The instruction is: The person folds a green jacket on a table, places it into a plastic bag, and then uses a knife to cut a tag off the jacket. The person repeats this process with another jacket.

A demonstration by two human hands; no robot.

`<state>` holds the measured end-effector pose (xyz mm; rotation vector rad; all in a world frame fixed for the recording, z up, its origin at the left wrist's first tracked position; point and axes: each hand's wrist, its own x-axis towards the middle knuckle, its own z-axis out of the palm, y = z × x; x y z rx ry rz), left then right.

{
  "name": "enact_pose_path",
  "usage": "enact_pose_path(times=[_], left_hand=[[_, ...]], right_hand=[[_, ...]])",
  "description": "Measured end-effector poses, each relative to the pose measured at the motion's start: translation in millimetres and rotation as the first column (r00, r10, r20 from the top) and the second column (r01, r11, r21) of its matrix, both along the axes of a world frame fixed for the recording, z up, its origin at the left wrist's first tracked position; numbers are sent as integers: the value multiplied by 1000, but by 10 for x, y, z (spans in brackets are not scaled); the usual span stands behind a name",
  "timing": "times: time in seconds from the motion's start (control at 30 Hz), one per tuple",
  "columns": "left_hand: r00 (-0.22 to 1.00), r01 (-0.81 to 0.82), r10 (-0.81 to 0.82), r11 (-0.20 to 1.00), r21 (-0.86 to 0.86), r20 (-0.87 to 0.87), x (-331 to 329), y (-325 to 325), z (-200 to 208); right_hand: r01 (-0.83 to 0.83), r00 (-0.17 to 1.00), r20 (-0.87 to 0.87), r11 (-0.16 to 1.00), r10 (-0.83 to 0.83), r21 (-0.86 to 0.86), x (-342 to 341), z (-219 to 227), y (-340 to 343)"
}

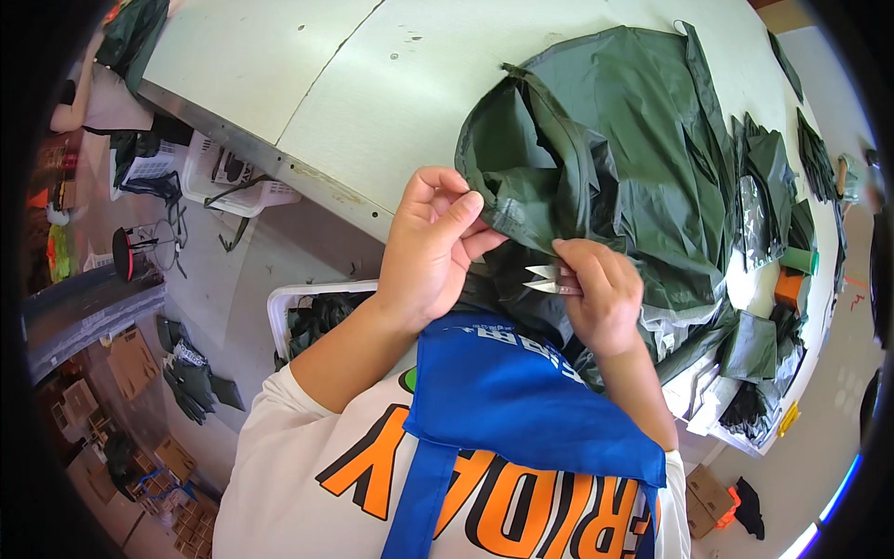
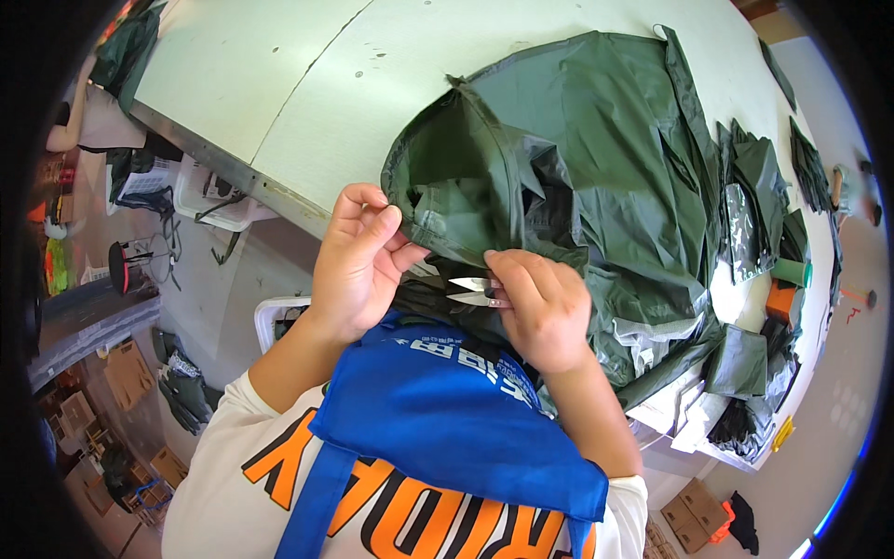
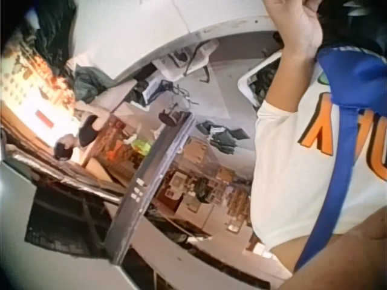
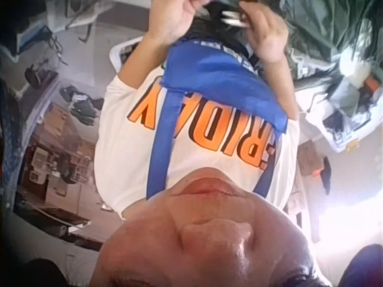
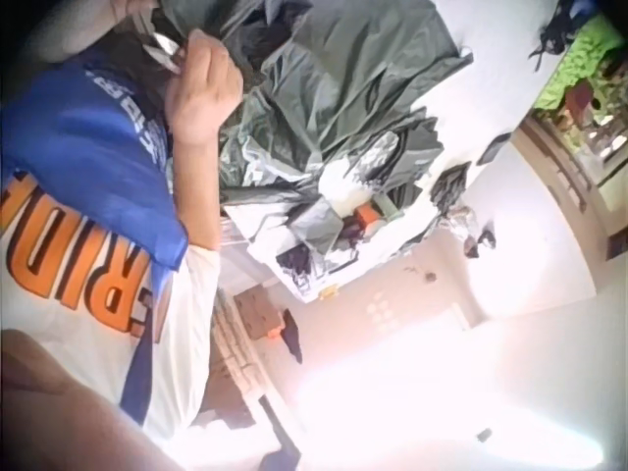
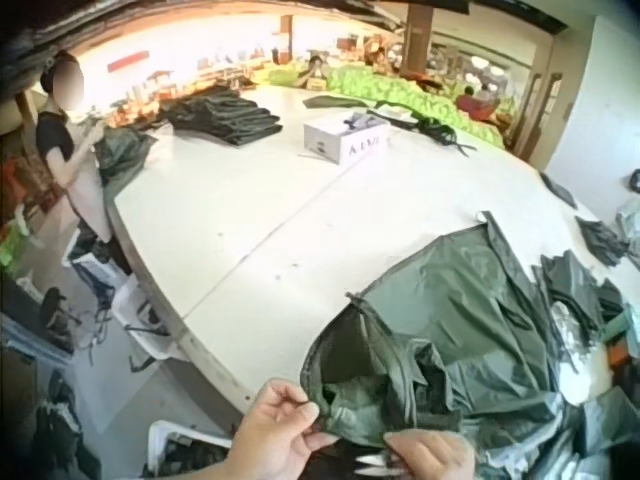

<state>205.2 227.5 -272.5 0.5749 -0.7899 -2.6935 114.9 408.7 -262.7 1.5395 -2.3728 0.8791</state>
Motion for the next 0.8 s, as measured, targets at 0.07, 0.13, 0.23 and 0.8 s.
enact_pose_path(times=[0.07, 0.13, 0.23, 0.8], left_hand=[[998, 54, -51, 996, 77, -47, 19, 9, 39], [998, 55, -54, 998, 24, -22, 20, 17, 76], [997, 76, -76, 995, -64, 10, 33, 45, 142], [987, -42, -11, 944, -328, -158, -12, 152, 100]], right_hand=[[15, 939, 344, 1000, -11, -10, 60, -37, 87], [109, 719, 693, 992, -40, -56, 138, 85, 77], [256, 623, 782, 945, 1, -205, 171, 117, 76], [34, 849, 529, 998, 2, -58, -240, 478, -64]])
